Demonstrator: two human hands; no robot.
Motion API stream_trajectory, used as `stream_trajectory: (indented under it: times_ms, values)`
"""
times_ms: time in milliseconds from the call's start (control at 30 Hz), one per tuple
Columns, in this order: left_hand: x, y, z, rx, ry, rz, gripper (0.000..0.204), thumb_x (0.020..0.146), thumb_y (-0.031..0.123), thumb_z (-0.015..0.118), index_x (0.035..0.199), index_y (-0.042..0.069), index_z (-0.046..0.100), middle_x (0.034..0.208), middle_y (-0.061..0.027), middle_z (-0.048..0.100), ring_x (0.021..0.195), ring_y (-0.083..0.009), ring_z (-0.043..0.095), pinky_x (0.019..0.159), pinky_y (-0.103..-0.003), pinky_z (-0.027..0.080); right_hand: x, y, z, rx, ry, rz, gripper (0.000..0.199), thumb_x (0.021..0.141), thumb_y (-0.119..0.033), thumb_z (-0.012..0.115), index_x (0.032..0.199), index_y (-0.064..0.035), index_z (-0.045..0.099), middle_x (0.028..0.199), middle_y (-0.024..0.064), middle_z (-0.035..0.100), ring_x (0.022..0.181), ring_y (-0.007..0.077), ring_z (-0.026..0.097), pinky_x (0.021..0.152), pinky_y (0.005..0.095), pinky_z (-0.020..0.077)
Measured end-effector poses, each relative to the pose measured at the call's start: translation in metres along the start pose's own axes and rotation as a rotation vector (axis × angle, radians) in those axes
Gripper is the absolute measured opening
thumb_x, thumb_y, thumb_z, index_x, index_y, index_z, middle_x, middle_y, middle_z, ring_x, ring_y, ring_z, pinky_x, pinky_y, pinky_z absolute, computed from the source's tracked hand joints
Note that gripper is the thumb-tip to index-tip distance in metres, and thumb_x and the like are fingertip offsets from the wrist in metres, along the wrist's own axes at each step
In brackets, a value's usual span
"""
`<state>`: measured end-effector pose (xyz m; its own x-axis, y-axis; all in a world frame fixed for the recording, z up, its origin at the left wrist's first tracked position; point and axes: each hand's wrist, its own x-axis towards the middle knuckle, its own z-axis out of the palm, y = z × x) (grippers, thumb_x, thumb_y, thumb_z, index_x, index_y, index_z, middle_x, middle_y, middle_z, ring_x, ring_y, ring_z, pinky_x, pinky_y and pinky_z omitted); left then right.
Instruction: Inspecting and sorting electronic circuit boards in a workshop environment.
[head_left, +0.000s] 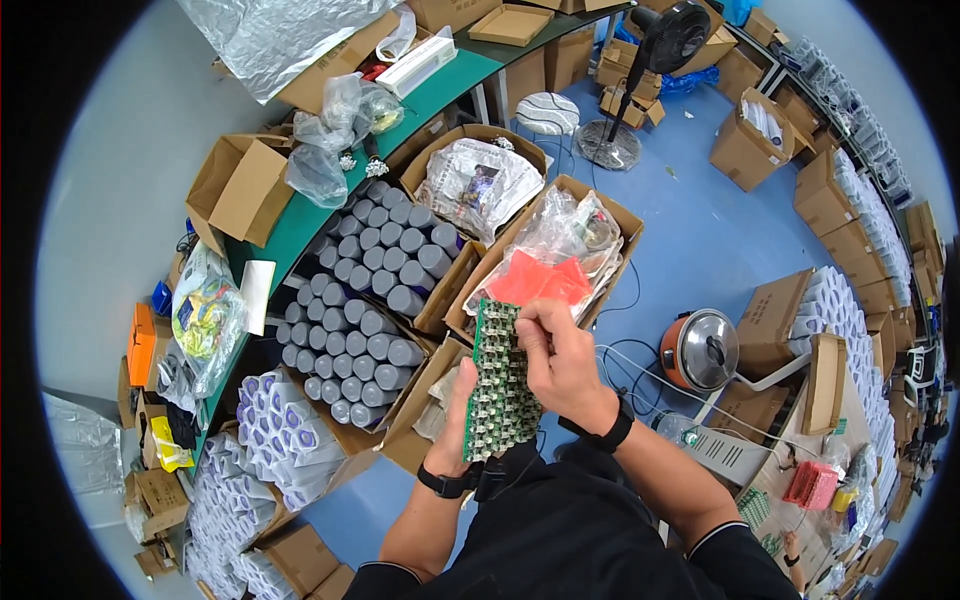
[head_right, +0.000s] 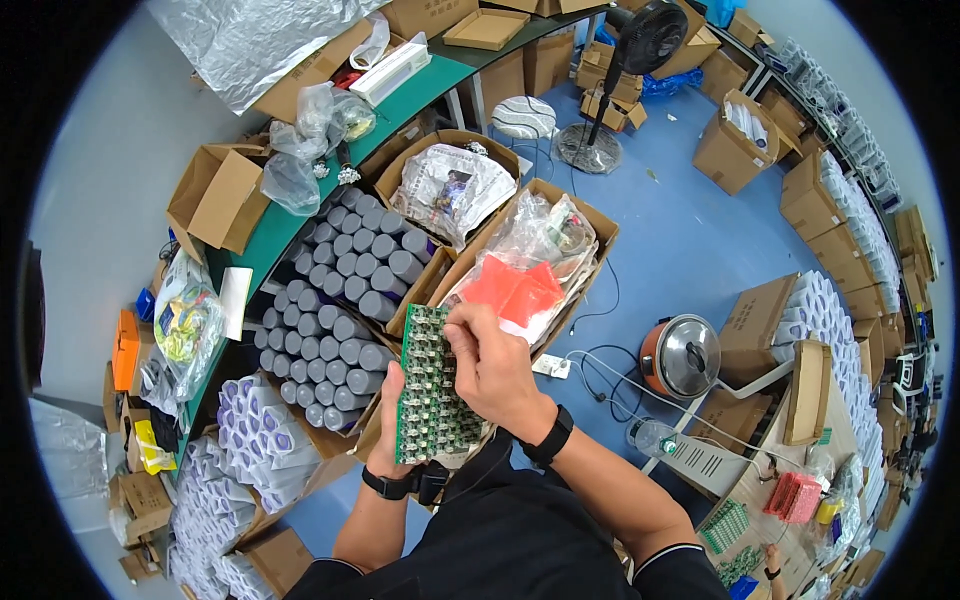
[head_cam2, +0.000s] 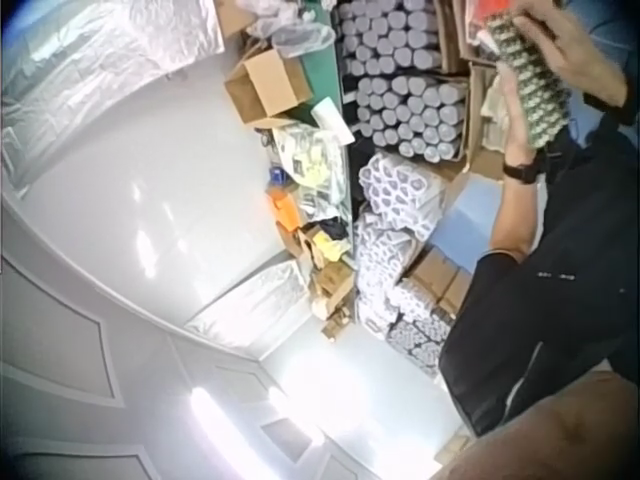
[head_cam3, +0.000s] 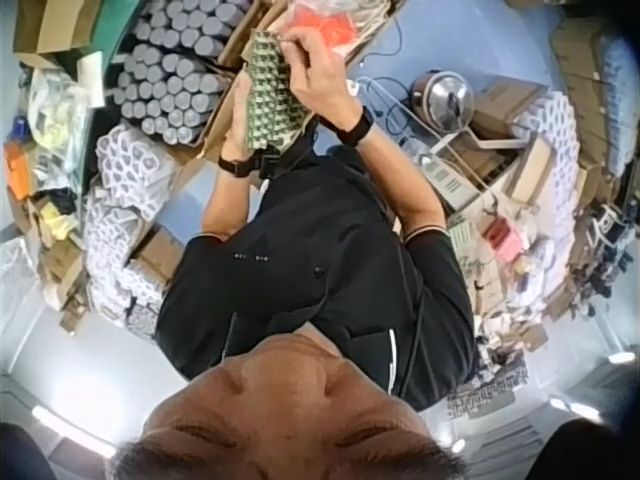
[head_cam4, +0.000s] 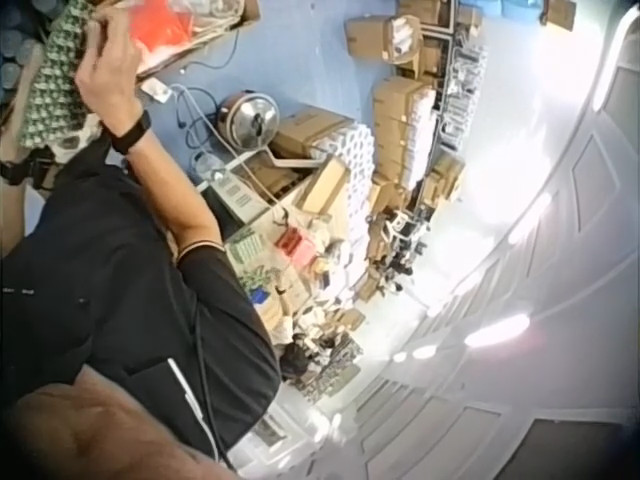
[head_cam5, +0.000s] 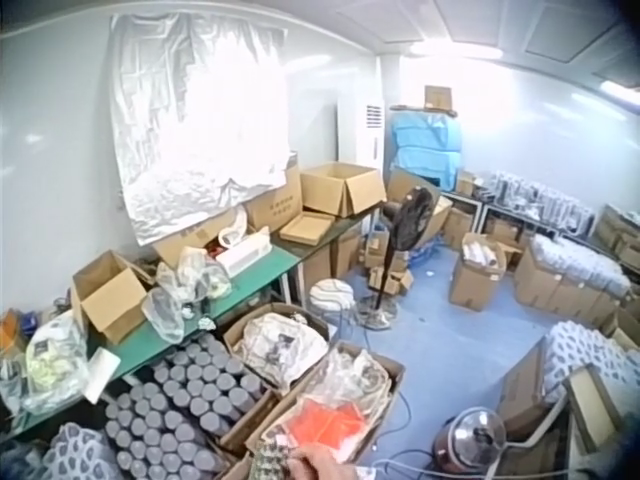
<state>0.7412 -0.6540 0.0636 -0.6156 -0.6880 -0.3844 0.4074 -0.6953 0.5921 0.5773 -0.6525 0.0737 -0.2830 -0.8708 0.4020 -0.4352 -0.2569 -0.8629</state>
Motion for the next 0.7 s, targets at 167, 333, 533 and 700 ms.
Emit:
stream_trajectory:
  times_ms: [167, 333, 533, 700]
  values:
    - [0.0, -0.003, -0.003, 0.003, 0.078, 0.013, 0.071, 0.11, 0.065, 0.039, 0.145, 0.006, 0.056, 0.12, -0.0087, 0.073, 0.098, -0.0176, 0.074, 0.083, -0.032, 0.061, 0.004, -0.01, -0.005, 0.037, -0.076, 0.0, 0.012, 0.097, 0.002, 0.07, 0.107, -0.0025, 0.063, 0.079, 0.0102, 0.066, 0.06, 0.0186, 0.063, 0.056, 0.0301, 0.0486]
    - [-0.001, -0.006, -0.008, 0.048, 0.062, 0.01, 0.068, 0.111, 0.064, 0.038, 0.143, 0.007, 0.057, 0.121, -0.0061, 0.072, 0.101, -0.0156, 0.072, 0.085, -0.031, 0.06, -0.001, 0.002, 0.0, -0.058, -0.1, -0.107, 0.017, 0.096, 0.002, 0.072, 0.11, -0.0025, 0.064, 0.079, 0.0097, 0.066, 0.061, 0.0147, 0.062, 0.056, 0.0291, 0.048]
    - [0.005, -0.008, -0.015, 0.005, 0.021, 0.029, 0.077, 0.109, 0.067, 0.038, 0.152, 0.004, 0.049, 0.141, -0.0125, 0.063, 0.126, -0.0232, 0.066, 0.107, -0.038, 0.055, -0.006, -0.014, 0.002, 0.053, -0.072, -0.034, 0.012, 0.096, -0.001, 0.07, 0.104, -0.0046, 0.062, 0.086, 0.0104, 0.068, 0.063, 0.0257, 0.068, 0.055, 0.0364, 0.0505]
    - [0.004, -0.007, -0.012, -0.004, 0.04, 0.028, 0.076, 0.109, 0.067, 0.038, 0.149, 0.004, 0.052, 0.138, -0.0126, 0.065, 0.124, -0.0233, 0.067, 0.107, -0.039, 0.055, -0.01, -0.001, 0.004, -0.047, -0.125, -0.115, 0.013, 0.095, 0.0, 0.07, 0.105, -0.0049, 0.063, 0.086, 0.0096, 0.068, 0.065, 0.028, 0.068, 0.057, 0.0373, 0.0514]
